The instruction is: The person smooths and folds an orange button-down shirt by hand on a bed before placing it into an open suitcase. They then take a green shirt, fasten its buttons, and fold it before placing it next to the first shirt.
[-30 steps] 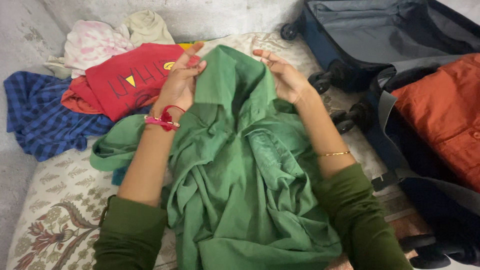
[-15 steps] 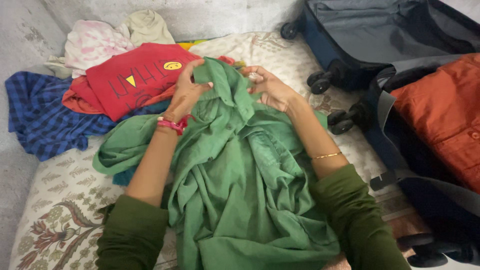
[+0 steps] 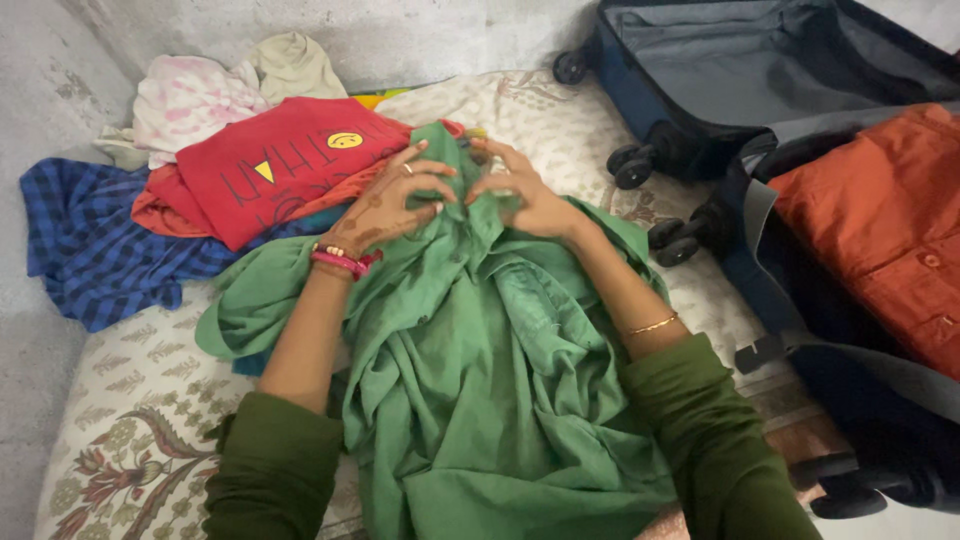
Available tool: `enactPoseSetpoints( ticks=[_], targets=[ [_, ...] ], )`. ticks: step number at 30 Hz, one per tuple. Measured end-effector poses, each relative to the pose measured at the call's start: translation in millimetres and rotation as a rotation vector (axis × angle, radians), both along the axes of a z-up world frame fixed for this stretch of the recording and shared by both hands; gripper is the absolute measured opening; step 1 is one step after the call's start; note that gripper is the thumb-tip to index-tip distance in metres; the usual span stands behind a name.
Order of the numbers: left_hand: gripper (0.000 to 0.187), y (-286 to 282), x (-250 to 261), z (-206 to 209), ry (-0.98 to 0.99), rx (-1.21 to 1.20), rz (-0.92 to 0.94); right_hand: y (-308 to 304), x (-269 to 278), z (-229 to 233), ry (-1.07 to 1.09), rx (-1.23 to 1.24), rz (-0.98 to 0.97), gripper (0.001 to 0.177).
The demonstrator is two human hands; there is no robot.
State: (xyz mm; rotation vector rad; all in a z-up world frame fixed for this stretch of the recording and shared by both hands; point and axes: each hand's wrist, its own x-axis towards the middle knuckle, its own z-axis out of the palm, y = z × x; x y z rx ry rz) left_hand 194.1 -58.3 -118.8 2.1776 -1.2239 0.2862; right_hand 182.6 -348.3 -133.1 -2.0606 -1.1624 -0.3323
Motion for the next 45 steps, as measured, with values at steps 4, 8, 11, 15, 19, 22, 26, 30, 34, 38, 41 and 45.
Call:
enactPoseSetpoints(
  ticks=[4, 8, 11, 15, 19, 22, 26, 30, 34, 38, 41, 45],
  targets=[
    [0.032, 1.4, -6.8, 4.1, -0.066, 0.069, 0.022, -5.4, 4.5, 5.5, 0.301, 0.314, 0.125, 0.045],
    [0.017, -3.2, -7.9, 0.9, -0.082, 0.023, 0.061, -13.0, 12.1, -1.2, 0.400, 0.367, 0.131, 0.045],
    [0.015, -7.8, -0.6, -2.4, -0.110, -0.082, 0.080, -14.4, 13.4, -2.1, 0.411, 0.367, 0.113, 0.043],
    [0.024, -10.7, -3.5, 2.1, -0.225, -0.094, 0.185, -7.6, 11.0, 3.6, 0.504, 0.491, 0.077, 0.031],
    [0.027, -20.6, -10.6, 9.0, -0.180, -0.029, 0.302, 4.6, -2.3, 11.0, 0.404, 0.369, 0.001, 0.010],
    [0.032, -32.4, -7.1, 1.7, -0.103, 0.000, 0.387, 11.5, -9.1, 17.3, 0.117, 0.256, 0.011, 0.012],
    [0.034, -39.5, -1.6, -22.7, 0.045, -0.175, 0.389, 20.6, -13.7, 19.1, 0.000, 0.198, -0.119, 0.015],
    [0.040, -34.3, 10.1, -37.5, 0.401, -0.257, 0.441, 25.9, -19.4, 17.5, -0.173, 0.145, -0.262, 0.013],
    [0.041, -38.4, 14.3, -59.2, 0.271, -0.305, 0.456, 29.7, -27.1, 15.1, -0.263, 0.098, -0.257, 0.016],
    [0.040, -36.9, 17.8, -70.7, 0.173, -0.326, 0.463, 31.0, -27.5, 15.6, -0.272, 0.037, -0.277, 0.017],
    [0.041, -36.9, 17.7, -75.0, 0.188, -0.328, 0.475, 31.2, -29.4, 15.1, -0.255, -0.008, -0.272, 0.016],
    [0.039, -36.2, 16.0, -75.9, 0.127, -0.304, 0.468, 32.6, -30.3, 16.3, -0.224, -0.036, -0.242, 0.014]
  ],
)
